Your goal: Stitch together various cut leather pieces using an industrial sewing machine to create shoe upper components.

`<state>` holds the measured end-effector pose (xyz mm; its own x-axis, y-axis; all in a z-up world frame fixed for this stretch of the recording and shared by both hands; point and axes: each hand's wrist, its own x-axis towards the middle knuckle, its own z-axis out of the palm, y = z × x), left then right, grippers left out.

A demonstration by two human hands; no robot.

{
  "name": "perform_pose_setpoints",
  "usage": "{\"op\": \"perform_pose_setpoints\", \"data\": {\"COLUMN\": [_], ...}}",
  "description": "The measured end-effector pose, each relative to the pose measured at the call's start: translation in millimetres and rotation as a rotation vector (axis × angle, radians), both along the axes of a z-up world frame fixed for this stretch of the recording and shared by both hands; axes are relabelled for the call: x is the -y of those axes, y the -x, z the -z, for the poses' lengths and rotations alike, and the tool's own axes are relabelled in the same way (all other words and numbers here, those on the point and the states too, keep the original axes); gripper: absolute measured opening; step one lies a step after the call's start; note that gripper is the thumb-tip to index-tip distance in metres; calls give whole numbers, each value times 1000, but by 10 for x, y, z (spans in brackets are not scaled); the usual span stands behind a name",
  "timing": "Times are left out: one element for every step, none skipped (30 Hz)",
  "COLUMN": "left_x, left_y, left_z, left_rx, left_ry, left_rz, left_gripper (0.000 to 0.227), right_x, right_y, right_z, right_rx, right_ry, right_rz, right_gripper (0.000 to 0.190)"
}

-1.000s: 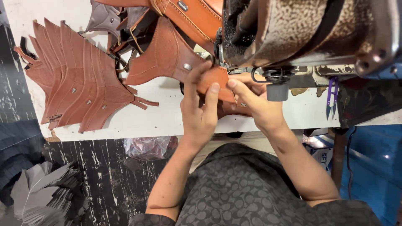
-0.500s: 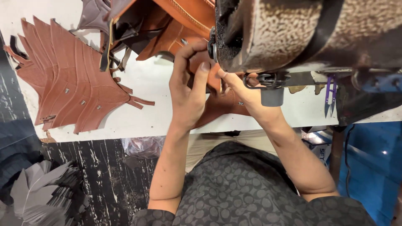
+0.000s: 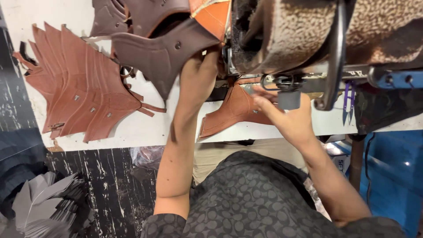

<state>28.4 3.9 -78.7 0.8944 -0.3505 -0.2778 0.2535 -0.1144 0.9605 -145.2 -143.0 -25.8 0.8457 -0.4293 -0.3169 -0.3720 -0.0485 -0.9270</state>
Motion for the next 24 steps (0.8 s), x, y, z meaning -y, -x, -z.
{"op": "perform_pose_setpoints", "data": {"left_x": [-48,-95,-146,-190,-223,-252,-285,-316,-355,-399,-436,-470,-472,-472,-469,-453,-439,-424,-399,-377,-356,-326,-296,-259], "left_y": [56,111,173,308,435,564,706,852,1031,1228,1415,1602,1692,1782,1878,1862,1840,1817,1706,1593,1483,1349,1220,1086], "left_z": [-23,-44,-65,-224,-384,-542,-574,-598,-618,-600,-583,-568,-594,-619,-642,-670,-701,-732,-742,-751,-759,-794,-828,-861], "left_rx": [5,14,22,27,126,225,231,456,672,670,697,724,725,528,328,327,455,580,579,549,516,515,365,216], "left_ry": [-1,62,125,124,95,65,66,50,32,30,-48,-123,-123,-199,-271,-270,-113,50,52,38,22,23,35,48], "left_rz": [-6,2,8,2,-33,-68,-75,-58,-30,-32,21,74,75,214,354,356,269,185,188,72,-44,-43,-48,-51], "left_gripper": [23,23,23,23,20,17,17,11,8,8,19,33,33,55,77,77,72,67,67,54,42,42,40,38], "right_x": [27,55,82,120,166,215,226,240,235,240,248,260,201,144,90,24,-47,-117,-140,-165,-191,-190,-188,-181], "right_y": [55,109,167,283,393,500,519,541,607,630,647,664,612,561,519,481,442,400,295,188,80,-20,-116,-215], "right_z": [-29,-56,-83,30,144,259,242,232,221,206,189,171,127,84,40,27,13,-1,-59,-115,-171,-114,-56,3], "right_rx": [5,55,106,113,89,65,73,58,35,35,57,78,79,247,407,407,442,477,477,419,361,360,251,142], "right_ry": [-1,404,806,806,823,840,842,817,787,785,543,301,300,21,-261,-261,-303,-345,-344,-337,-329,-329,-339,-349], "right_rz": [-6,-180,-355,-360,-358,-356,-360,-306,-251,-255,-215,-175,-174,-204,-231,-228,-234,-239,-236,-208,-181,-180,-117,-56], "right_gripper": [32,51,72,72,62,52,52,43,33,33,25,17,17,17,17,17,15,12,12,12,12,12,14,17]}}
